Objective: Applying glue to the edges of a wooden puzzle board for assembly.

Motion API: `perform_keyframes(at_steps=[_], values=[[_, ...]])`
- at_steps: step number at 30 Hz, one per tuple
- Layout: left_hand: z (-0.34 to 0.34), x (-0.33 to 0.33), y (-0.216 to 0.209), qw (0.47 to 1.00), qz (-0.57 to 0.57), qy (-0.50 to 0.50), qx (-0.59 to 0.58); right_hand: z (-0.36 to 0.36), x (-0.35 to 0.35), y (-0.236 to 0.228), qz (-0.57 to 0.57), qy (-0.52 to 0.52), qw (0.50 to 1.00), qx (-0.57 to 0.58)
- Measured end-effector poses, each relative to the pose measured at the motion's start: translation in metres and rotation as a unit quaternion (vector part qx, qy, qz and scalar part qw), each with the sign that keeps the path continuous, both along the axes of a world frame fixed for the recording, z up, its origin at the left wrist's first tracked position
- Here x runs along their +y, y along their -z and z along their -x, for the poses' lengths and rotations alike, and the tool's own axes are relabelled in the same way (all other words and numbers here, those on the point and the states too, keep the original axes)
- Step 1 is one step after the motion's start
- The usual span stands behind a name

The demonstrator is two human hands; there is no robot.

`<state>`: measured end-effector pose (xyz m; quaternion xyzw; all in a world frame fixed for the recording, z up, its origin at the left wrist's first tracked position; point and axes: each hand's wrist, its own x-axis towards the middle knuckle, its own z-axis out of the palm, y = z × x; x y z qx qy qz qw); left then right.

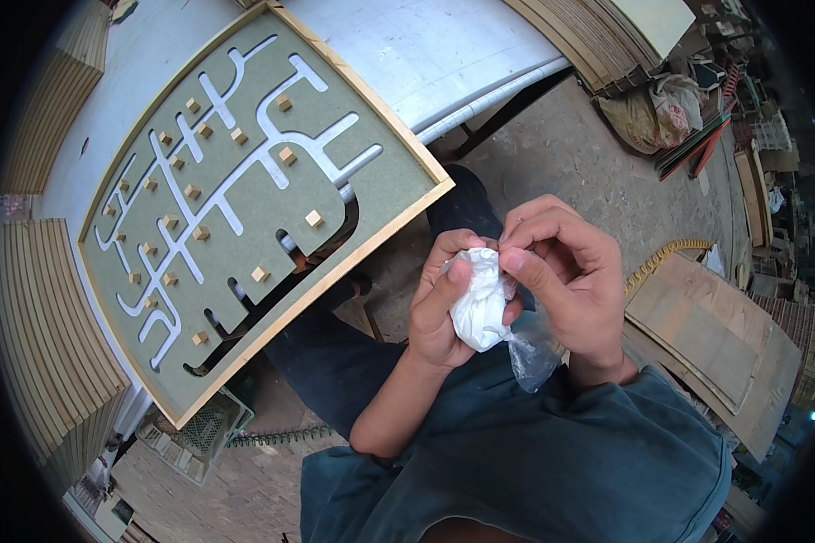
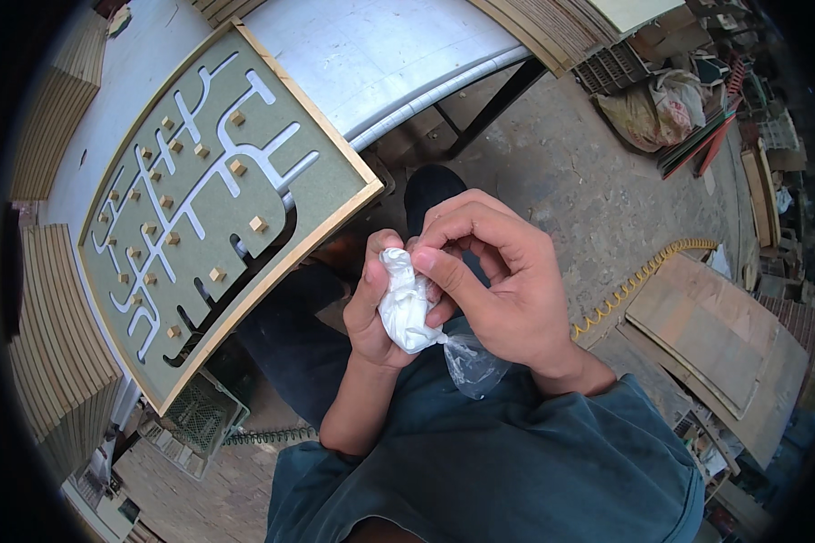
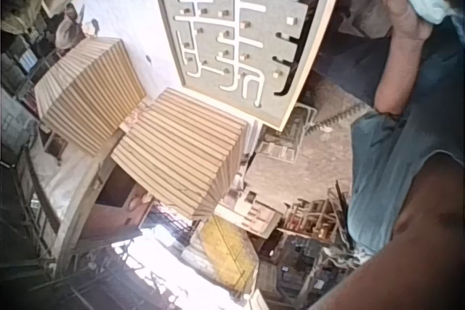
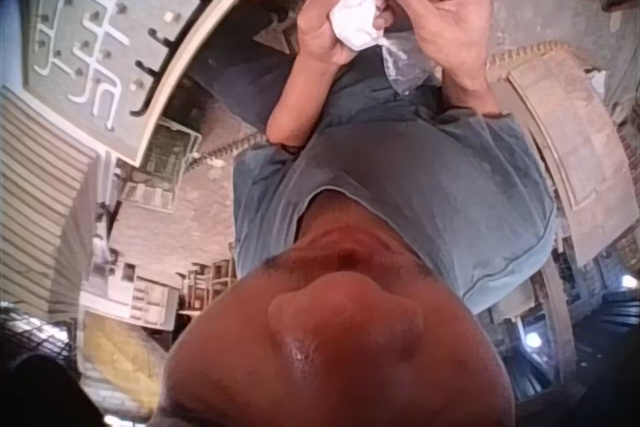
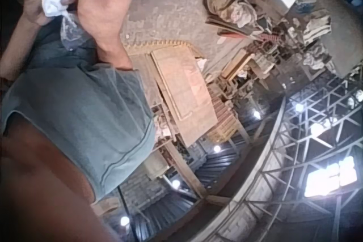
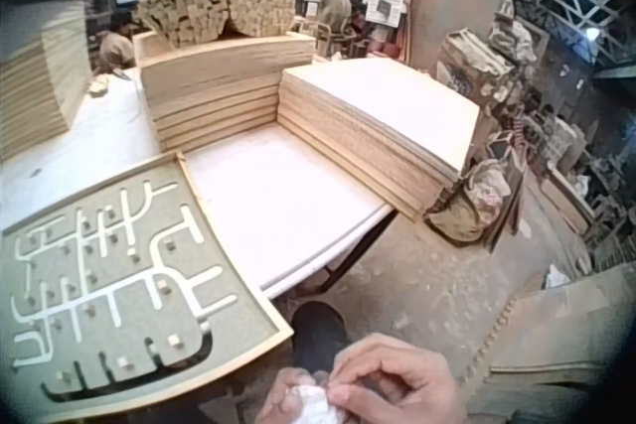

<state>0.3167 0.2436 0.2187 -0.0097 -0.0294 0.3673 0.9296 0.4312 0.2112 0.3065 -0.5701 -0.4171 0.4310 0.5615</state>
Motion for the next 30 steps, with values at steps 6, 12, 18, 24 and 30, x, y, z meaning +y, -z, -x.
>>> perform_keyframes(at_steps=[6, 12, 18, 24, 30], values=[[-0.001, -0.001, 0.001, 0.999, -0.016, -0.01, -0.028, 0.0, 0.001, 0.0, -0.024, -0.018, 0.999, -0.021], [0.002, 0.005, 0.003, 0.998, -0.014, 0.03, -0.048, -0.004, 0.002, -0.002, -0.007, -0.047, 0.998, -0.05], [0.009, 0.011, 0.002, 0.995, 0.004, 0.075, -0.063, -0.003, 0.004, 0.002, -0.015, -0.05, 0.995, -0.09], [0.011, 0.012, -0.001, 0.995, 0.004, 0.079, -0.066, -0.003, 0.005, 0.004, -0.048, -0.043, 0.991, -0.12], [0.011, 0.012, 0.004, 0.989, 0.013, 0.102, -0.103, 0.002, 0.006, 0.002, -0.053, -0.056, 0.989, -0.129]])
